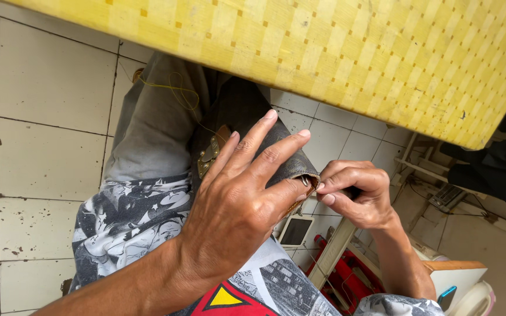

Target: The person is sewing the edge of a brown patterned purse using a needle and yellow thread. They repeatedly push the needle through the material and pull the thread tight to secure the seam.

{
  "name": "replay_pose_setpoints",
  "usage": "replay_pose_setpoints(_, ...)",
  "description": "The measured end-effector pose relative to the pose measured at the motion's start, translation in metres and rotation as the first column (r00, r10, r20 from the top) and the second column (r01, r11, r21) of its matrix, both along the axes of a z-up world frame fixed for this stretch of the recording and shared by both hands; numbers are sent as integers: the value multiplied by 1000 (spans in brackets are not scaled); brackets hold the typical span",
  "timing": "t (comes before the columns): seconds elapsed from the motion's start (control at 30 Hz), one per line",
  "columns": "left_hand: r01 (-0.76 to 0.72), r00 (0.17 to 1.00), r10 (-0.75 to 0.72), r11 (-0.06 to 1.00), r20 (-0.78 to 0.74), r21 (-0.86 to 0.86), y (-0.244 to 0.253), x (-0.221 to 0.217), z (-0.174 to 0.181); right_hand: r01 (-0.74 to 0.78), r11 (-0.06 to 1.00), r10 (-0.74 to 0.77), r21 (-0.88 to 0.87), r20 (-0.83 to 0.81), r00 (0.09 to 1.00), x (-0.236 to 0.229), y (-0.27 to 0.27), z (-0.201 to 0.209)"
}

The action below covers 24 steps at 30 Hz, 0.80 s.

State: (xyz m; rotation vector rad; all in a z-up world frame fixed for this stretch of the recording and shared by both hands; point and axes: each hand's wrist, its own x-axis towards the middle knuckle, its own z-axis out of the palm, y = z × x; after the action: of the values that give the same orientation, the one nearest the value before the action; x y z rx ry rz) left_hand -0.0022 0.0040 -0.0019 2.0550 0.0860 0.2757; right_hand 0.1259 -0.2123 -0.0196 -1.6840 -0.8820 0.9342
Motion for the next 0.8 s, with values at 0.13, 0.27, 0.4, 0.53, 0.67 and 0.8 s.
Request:
replay_pose_setpoints(0.13,-28,998,29,999,51,-30,4,0,-5,12,996,-28,91,179,983,-3,8,-7)
replay_pose_setpoints(0.27,-14,997,21,996,76,-92,9,0,-7,43,989,-66,143,158,985,-4,10,-16)
replay_pose_setpoints(0.4,-7,997,15,995,72,-104,11,0,-8,28,994,-37,107,82,996,0,17,-12)
replay_pose_setpoints(0.53,9,997,-2,996,79,-93,11,3,-9,3,997,-16,76,160,987,2,13,-6)
replay_pose_setpoints(0.67,23,997,-16,995,70,-100,14,4,-8,27,995,-27,94,3,1000,0,15,-10)
replay_pose_setpoints(0.8,34,998,-30,994,47,-103,19,6,-7,118,988,-80,99,-327,942,-3,21,-14)
